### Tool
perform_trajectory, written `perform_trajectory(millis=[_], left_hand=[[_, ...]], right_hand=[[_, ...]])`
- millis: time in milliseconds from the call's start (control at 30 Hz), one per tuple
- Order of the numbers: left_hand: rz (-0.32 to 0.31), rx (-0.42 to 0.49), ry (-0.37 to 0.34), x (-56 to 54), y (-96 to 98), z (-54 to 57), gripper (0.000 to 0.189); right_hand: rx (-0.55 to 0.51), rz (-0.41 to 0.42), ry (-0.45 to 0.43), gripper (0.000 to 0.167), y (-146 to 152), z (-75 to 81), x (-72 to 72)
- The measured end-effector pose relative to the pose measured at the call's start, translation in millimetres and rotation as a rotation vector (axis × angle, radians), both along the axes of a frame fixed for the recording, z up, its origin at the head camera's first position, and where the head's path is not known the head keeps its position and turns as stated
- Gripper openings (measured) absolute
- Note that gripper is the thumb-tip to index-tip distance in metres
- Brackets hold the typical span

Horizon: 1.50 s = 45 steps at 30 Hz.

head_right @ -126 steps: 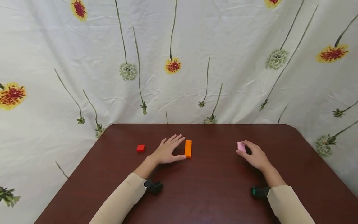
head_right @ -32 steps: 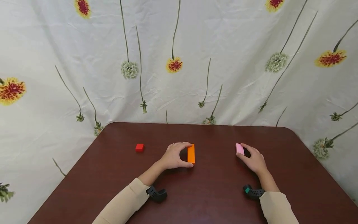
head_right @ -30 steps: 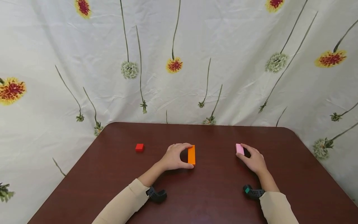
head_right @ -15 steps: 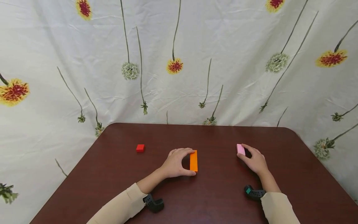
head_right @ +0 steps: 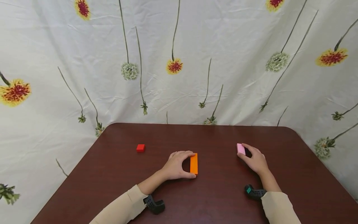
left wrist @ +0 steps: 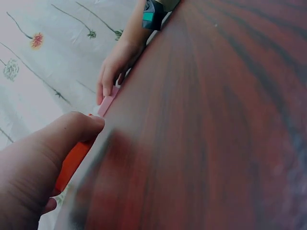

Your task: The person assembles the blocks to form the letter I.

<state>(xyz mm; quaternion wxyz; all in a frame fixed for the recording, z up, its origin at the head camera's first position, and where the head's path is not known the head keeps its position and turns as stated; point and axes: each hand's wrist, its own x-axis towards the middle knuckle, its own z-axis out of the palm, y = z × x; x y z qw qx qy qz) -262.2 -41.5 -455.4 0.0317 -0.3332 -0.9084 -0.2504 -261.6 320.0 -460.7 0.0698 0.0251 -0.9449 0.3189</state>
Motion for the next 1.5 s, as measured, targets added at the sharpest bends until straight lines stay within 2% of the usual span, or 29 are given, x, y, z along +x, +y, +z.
perform_trajectory(millis=[300, 800, 1067, 1200, 1500], left_hand=[[-0.021, -0.011, -0.018, 0.7, -0.5, -3.6, 0.079], [-0.019, -0.035, -0.063, -1.5, 0.0, -5.2, 0.080], [-0.025, -0.029, -0.056, -1.0, -0.9, -6.7, 0.064], [-0.035, -0.014, -0.074, -0.9, -1.4, -6.7, 0.057], [-0.034, -0.009, -0.087, 0.2, -1.1, -4.5, 0.058]], right_hand=[[0.006, 0.010, 0.010, 0.071, 0.1, -1.3, -1.3], [-0.016, 0.009, 0.017, 0.067, 1.4, -1.1, -2.0], [-0.046, 0.014, 0.047, 0.060, 1.6, -0.7, -1.5], [-0.067, -0.002, 0.037, 0.060, 1.8, -1.9, 0.1], [-0.098, -0.025, 0.042, 0.060, 3.3, -3.2, 3.6]])
